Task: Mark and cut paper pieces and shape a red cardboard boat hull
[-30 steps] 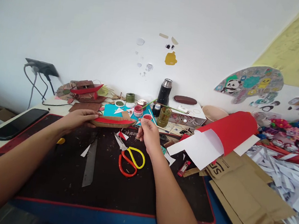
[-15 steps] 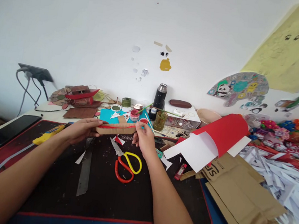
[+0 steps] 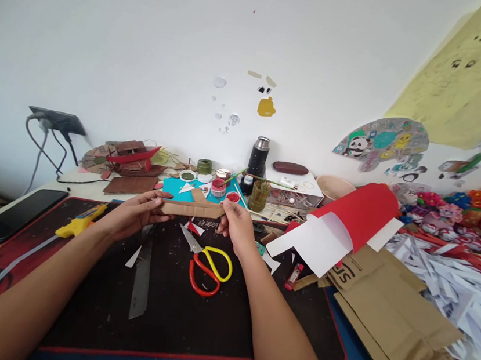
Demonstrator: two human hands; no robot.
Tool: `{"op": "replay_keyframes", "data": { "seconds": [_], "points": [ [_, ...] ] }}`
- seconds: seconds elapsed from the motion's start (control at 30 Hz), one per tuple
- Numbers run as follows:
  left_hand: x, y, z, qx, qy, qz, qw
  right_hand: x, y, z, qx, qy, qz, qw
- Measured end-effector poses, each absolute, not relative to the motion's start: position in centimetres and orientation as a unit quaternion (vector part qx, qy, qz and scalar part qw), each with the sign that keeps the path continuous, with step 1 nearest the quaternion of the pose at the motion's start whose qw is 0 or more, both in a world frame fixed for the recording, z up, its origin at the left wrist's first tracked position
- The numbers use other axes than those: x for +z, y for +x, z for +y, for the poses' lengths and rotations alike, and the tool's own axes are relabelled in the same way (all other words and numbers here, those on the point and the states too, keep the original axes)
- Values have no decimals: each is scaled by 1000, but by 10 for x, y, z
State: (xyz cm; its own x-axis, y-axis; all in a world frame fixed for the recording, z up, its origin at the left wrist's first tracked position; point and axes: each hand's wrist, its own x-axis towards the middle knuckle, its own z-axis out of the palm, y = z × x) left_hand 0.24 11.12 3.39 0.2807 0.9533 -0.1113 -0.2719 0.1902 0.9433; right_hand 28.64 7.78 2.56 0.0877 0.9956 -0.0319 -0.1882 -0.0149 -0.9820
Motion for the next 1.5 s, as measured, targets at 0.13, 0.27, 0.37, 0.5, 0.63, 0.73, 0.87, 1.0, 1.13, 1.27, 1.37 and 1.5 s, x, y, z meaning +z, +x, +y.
{"op": "replay_keyframes", "data": {
  "seconds": [0.13,0.27,0.37,0.5,0.63,0.73,0.87,1.0,1.13,1.27,1.37,1.5],
  "points": [
    [30,2,112,452,447,389,667,24,287,79,530,-479,-412,565],
    [28,3,112,449,452,391,665,22,287,80,535,-478,-407,565],
    [28,3,113,450,458,392,659,22,287,80,536,-478,-404,566],
    [28,5,112,461,468,394,643,21,288,80,537,-478,-401,568],
    [29,7,110,468,480,403,623,20,288,80,538,-478,-396,571],
    [30,7,110,466,493,409,610,19,288,80,538,-479,-391,573],
    [31,7,110,467,512,412,592,20,288,80,541,-479,-385,574],
    [31,6,110,466,532,412,575,21,288,80,544,-476,-380,578],
    [31,6,110,463,547,410,564,21,289,80,548,-471,-375,580],
    [32,6,109,460,554,407,562,22,289,80,550,-469,-370,583],
    [33,7,109,459,553,405,565,22,290,80,551,-470,-366,584],
    [33,8,109,454,556,403,568,21,290,81,552,-469,-364,585]
  ]
}}
